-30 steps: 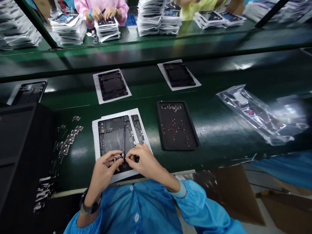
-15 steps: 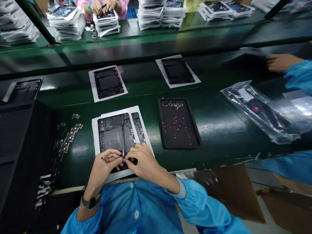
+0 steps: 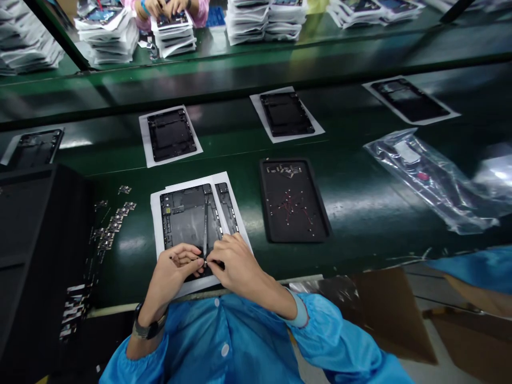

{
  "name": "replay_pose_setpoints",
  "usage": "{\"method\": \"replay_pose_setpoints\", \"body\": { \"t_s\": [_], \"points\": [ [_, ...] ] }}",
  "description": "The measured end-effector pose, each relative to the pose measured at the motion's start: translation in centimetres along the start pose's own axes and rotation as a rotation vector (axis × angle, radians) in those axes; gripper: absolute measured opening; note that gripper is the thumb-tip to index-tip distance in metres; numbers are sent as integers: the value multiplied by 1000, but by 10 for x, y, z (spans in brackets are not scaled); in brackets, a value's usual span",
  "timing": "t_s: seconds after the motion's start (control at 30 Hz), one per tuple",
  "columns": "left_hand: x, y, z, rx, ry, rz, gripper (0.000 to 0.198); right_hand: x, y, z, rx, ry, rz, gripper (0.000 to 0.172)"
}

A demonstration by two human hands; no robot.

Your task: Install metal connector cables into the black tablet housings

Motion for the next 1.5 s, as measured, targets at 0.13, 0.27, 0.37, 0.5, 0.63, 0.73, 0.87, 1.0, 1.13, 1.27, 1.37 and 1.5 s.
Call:
{"method": "replay_pose_setpoints", "body": {
  "t_s": [0.13,0.27,0.37,0.5,0.63,0.73,0.87,1.0,1.13,1.27,1.37,1.5],
  "points": [
    [-1,0,2,35,44,8,19,-1,-1,3,-46,20,23,19],
    [-1,1,3,64,62,14,18,-2,0,4,-25,26,58,19],
    [0,2,1,60,21,5,19,-1,4,2,41,17,98,18],
    [2,3,-1,23,-75,-12,21,0,11,1,213,-19,150,12],
    [3,4,-2,5,-109,-16,21,0,16,-2,321,-21,175,9],
    [3,6,0,3,-124,-13,20,0,18,-3,359,-30,181,8],
    [4,8,2,10,-136,-15,20,2,20,-3,395,-51,170,9],
    [5,8,2,23,-125,-34,22,4,24,-2,422,-53,192,10],
    [5,8,3,21,-122,-48,24,4,26,-1,421,-46,188,10],
    [5,7,3,23,-122,-64,24,4,27,-1,428,-36,186,11],
    [5,8,4,44,-123,-72,22,5,29,0,443,-40,197,12],
    [5,9,5,64,-122,-70,18,5,31,0,462,-38,204,13]
  ]
}}
Point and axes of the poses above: each hand's wrist, its own x-axis towards the middle knuckle, its own z-axis out of the palm, y = z × x, the point moved 7 cm from there along x, towards the middle knuckle, and after that the axes turned 11 degrees about x, right-handed, at the moved point
